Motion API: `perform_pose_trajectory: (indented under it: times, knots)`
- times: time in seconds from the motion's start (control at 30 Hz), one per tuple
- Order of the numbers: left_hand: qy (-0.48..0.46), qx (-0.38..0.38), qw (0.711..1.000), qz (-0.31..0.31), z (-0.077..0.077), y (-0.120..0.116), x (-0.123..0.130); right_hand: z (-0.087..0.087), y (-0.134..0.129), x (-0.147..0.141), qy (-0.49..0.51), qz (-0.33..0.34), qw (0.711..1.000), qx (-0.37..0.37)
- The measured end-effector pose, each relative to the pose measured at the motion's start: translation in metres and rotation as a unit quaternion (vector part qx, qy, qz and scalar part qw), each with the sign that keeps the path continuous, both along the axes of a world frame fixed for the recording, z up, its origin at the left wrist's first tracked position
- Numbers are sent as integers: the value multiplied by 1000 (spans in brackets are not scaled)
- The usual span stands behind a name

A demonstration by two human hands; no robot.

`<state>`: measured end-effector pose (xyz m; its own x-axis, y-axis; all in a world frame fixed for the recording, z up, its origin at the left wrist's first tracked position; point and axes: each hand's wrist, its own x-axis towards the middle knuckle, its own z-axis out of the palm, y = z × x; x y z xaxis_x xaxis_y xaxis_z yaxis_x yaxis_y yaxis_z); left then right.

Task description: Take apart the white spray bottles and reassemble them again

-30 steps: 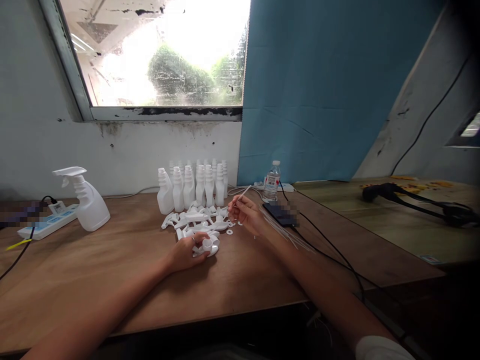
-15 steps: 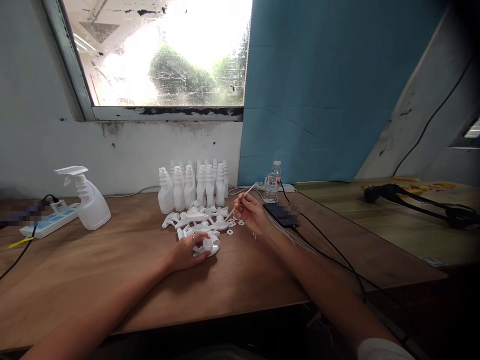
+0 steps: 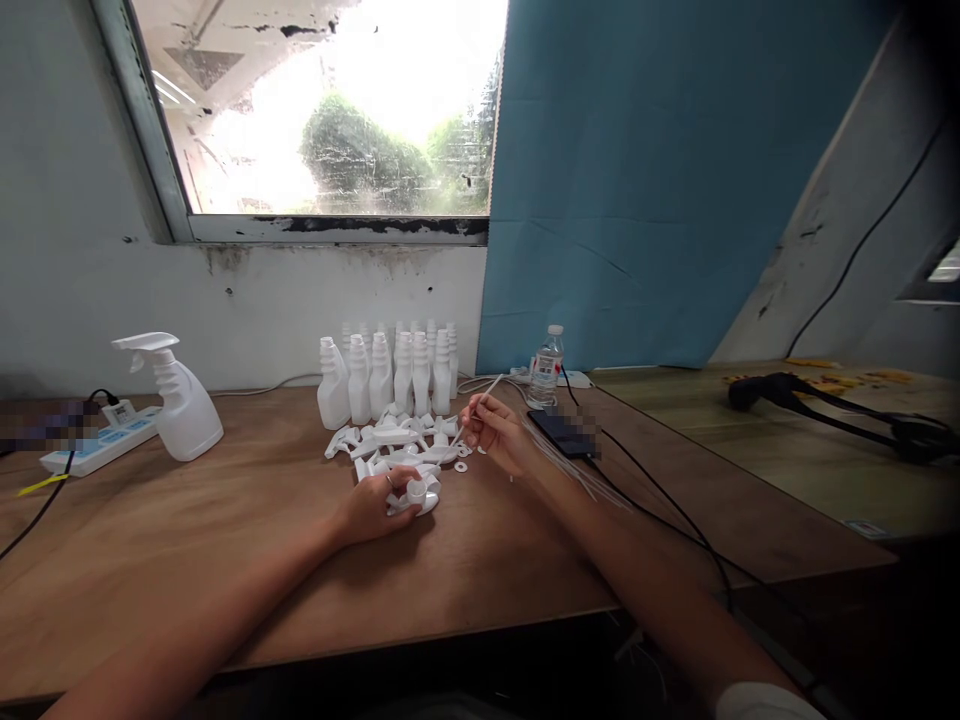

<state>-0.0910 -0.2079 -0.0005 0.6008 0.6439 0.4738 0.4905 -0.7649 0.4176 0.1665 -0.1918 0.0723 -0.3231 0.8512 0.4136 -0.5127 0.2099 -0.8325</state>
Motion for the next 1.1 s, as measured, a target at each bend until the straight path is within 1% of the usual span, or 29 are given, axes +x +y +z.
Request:
perform_pose_trajectory:
  times: [0.1, 0.2, 0.33, 0.43, 0.57, 0.7, 0.8, 0.9, 0.97, 1.03, 1.1]
  knots:
    - [4, 0, 1000, -2, -1, 1, 0, 1, 1, 1, 19, -14, 1000, -9]
    - [3, 3, 1000, -5, -1, 1, 0, -2, 2, 0, 18, -7, 1000, -12]
    - [-12, 5, 1000, -10, 0, 0, 0, -6, 2, -1, 8, 13, 1000, -3]
    - [-16, 6, 1000, -11, 1, -1, 1, -6, 1, -2, -1, 7, 1000, 15]
    - [-19, 4, 1000, -14, 3, -2, 1, -6, -4, -10, -43, -12, 998, 45]
    - [-13, -4, 1000, -8, 4, -2, 1, -13, -9, -21, -118, 8, 990, 76]
    - [0, -12, 1000, -4, 2, -1, 0, -22, -10, -27, -190, 21, 975, 113]
    - [8, -27, 1000, -4, 2, 0, 0, -32, -12, -32, -268, 22, 951, 152]
    - [11, -34, 999, 6, 4, -1, 1, -37, -12, -35, -304, -7, 931, 200]
    - [12, -32, 999, 20, 6, -3, 1, -40, -12, -37, -322, -49, 909, 259]
    - [14, -27, 999, 21, 8, -4, 1, -41, -11, -38, -334, -76, 889, 304]
